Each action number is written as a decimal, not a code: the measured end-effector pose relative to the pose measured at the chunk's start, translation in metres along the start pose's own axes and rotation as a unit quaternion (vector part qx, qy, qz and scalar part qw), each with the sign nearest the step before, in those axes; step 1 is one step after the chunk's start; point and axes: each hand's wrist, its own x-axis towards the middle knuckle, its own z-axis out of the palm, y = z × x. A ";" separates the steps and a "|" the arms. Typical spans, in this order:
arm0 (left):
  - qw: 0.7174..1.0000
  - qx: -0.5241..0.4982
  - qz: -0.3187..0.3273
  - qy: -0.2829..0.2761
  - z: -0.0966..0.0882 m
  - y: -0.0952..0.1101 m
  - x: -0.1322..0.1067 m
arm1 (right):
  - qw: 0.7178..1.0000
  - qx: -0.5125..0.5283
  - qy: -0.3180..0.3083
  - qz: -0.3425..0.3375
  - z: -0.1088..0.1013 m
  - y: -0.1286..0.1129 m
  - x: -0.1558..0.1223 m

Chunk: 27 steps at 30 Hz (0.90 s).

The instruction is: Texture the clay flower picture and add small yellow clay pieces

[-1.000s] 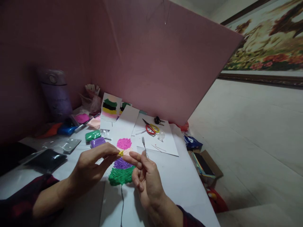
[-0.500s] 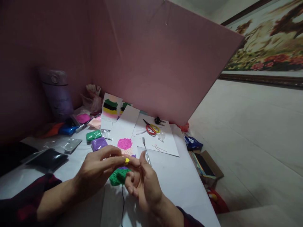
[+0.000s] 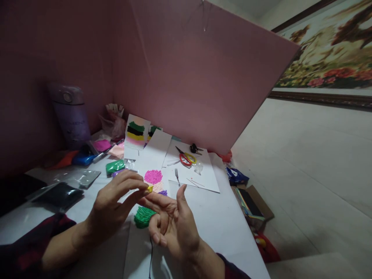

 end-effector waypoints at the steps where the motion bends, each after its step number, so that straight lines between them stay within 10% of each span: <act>1: 1.000 -0.001 0.001 -0.006 0.001 0.000 -0.001 | 1.000 -0.003 -0.007 -0.001 0.001 0.000 0.000; 14: 0.999 0.004 0.023 -0.023 0.000 0.009 0.000 | 0.998 -0.011 -0.064 0.001 0.006 0.004 0.000; 27: 0.992 0.034 -0.119 0.033 -0.003 -0.002 -0.002 | 0.994 0.040 0.029 -0.094 0.006 0.002 -0.005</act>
